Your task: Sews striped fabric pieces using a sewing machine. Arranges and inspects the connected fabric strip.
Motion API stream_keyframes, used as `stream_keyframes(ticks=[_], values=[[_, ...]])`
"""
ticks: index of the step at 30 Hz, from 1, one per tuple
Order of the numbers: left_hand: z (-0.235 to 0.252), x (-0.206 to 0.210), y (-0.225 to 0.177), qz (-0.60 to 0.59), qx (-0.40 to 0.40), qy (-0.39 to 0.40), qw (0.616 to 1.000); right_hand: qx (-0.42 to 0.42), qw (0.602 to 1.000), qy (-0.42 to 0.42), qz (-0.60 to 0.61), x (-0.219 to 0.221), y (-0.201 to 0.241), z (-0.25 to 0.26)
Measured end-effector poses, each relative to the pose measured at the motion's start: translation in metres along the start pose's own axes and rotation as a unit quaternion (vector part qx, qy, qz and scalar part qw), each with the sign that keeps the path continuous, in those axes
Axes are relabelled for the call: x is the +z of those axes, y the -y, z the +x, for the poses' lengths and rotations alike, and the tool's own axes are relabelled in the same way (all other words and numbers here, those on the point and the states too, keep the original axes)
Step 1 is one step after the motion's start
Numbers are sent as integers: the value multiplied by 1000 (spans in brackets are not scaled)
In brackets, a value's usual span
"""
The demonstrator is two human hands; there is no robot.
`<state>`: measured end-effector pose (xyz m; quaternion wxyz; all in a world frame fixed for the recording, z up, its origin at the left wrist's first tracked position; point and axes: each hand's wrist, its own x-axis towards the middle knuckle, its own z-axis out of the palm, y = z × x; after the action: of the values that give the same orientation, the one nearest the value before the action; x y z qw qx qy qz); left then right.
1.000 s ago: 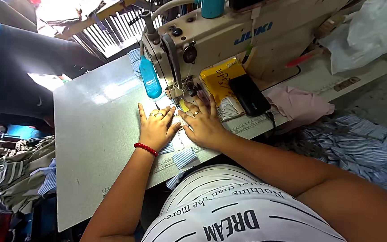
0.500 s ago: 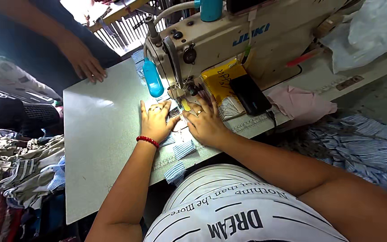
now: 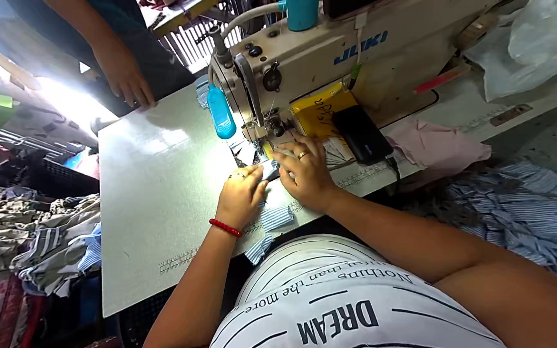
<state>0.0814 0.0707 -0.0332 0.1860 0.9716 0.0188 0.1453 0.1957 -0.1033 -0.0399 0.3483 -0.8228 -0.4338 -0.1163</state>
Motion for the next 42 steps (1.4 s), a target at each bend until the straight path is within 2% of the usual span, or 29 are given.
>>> stream_keyframes(ticks=[3, 7, 12, 17, 20, 25, 32, 42], values=[[-3, 6, -3, 128, 32, 35, 991, -47, 998, 42, -27, 0, 2, -2], [-4, 3, -2, 173, 26, 36, 984, -51, 990, 121, -55, -2, 7, -1], [-6, 5, 0, 123, 45, 7, 991, -48, 988, 138, -44, 0, 6, -1], [-1, 6, 0, 41, 22, 55, 997, -28, 986, 156, -46, 0, 6, 3], [6, 3, 5, 47, 5, 79, 996, -3, 981, 187, -53, 1, 8, 8], [13, 2, 17, 59, 20, 76, 995, 16, 977, 205, -55, 3, 8, 13], [15, 0, 18, 105, -1, 97, 990, 16, 978, 199, -55, 5, 8, 13], [17, -3, 24, 105, 12, 97, 990, 10, 981, 177, -77, 6, 8, 10]])
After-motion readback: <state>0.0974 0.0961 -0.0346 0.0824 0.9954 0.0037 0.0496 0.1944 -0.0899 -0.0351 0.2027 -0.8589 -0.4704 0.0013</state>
